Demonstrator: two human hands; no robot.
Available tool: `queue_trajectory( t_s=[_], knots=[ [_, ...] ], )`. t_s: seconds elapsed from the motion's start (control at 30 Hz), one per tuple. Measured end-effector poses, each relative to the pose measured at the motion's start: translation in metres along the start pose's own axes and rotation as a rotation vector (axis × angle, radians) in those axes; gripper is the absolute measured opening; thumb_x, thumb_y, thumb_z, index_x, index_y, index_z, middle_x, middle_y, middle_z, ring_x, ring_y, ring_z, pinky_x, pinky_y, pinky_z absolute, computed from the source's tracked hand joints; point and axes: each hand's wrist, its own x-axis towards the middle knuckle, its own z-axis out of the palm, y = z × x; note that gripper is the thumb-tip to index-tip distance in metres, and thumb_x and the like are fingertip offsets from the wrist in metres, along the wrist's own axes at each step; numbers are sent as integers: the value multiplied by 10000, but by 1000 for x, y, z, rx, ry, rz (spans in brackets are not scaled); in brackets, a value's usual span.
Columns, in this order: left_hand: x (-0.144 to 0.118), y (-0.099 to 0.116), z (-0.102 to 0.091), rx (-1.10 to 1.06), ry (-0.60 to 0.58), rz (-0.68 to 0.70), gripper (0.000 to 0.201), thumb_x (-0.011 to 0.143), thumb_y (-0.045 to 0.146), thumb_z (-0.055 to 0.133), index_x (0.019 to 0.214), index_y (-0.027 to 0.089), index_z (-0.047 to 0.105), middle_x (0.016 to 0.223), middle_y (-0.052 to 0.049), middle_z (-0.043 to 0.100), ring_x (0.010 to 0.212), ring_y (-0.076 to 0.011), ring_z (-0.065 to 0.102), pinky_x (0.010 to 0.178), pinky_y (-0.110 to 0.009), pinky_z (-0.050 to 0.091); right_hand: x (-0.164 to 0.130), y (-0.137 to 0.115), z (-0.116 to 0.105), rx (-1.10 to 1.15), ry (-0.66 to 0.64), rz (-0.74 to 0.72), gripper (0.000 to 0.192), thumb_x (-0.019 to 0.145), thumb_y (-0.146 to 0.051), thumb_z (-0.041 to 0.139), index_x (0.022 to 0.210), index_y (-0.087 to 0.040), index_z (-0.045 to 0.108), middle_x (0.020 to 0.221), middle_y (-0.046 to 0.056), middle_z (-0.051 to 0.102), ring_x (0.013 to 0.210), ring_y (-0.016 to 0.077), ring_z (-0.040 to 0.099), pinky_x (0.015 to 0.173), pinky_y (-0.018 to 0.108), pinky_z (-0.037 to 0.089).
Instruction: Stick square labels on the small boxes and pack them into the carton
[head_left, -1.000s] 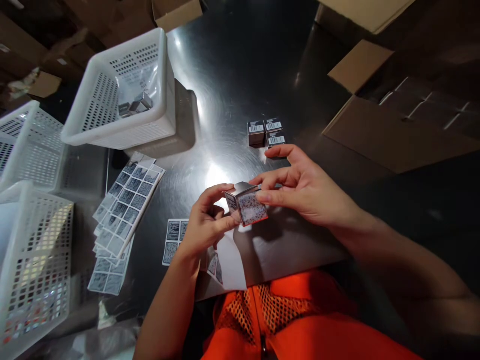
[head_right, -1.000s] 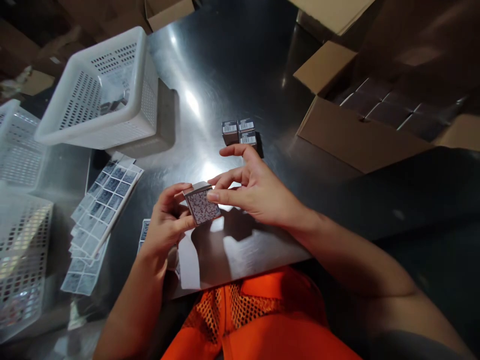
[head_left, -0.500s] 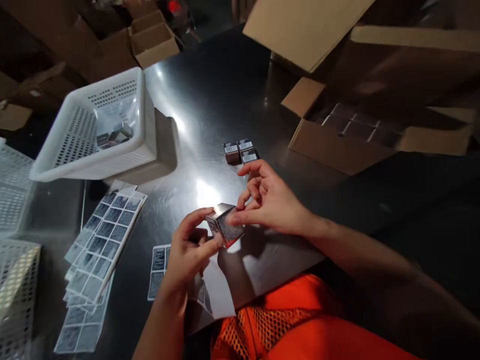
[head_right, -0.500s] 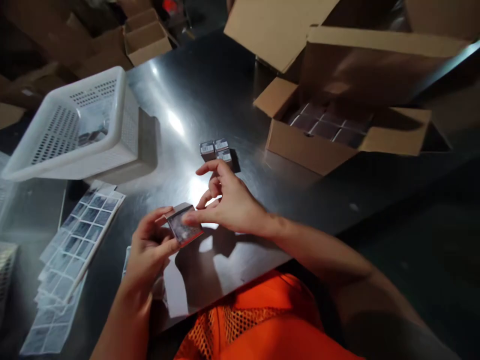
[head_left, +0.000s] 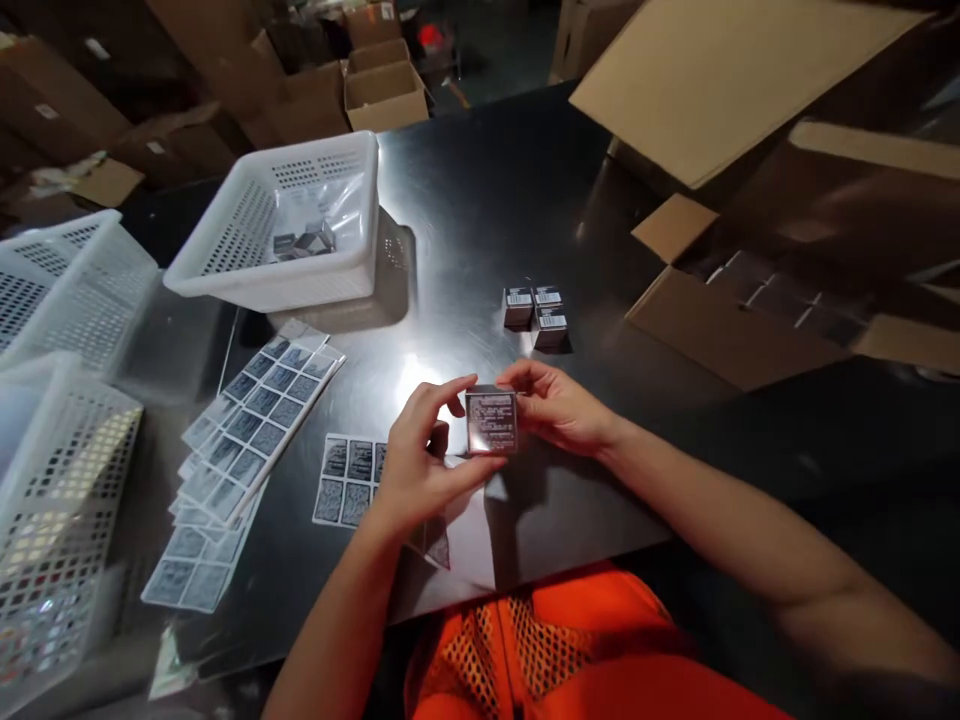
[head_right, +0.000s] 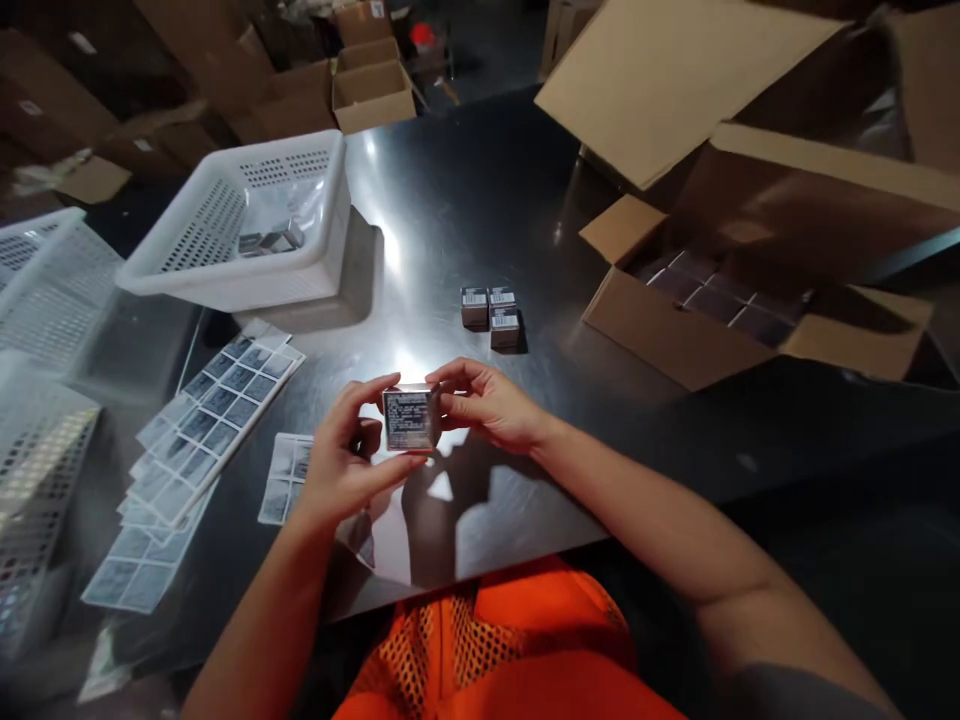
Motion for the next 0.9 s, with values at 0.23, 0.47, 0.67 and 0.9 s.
queue_trajectory(
  t_s=[0.23,0.47,0.67,0.9],
  knots=[
    [1,-4,1,-264,8,-243,636,623,166,916,1214,298,720,1044,-16,676,622,-80,541,479,-163,400,-3,-9,4,91,26,41,541,670,-442,989,1073,-217,706,798,-20,751,732,125,734,707,245,624],
    [3,-4,3,-660,-19,-372,785,527,234,1012,1221,287,650,1043,-36,739,776,-168,733,652,-239,602,-13,-18,9,81,-27,13,549,738,-527,917,1130,-230,674,815,4,745,815,181,749,752,302,620],
    [2,-6,4,-601,-35,-428,825,489,301,1042,1222,280,666,1076,-72,736,783,-183,733,626,-239,590,-16,-21,11,71,-83,4,602,705,-549,926,1121,-222,640,782,-9,723,758,175,720,743,319,603],
    [2,-4,6,-243,47,-266,651,582,174,906,1189,274,693,1031,-10,681,540,-39,490,439,-147,359,-16,-20,13,-46,49,-30,519,744,-525,909,1064,-204,657,788,-5,694,697,142,664,667,264,566]
  ],
)
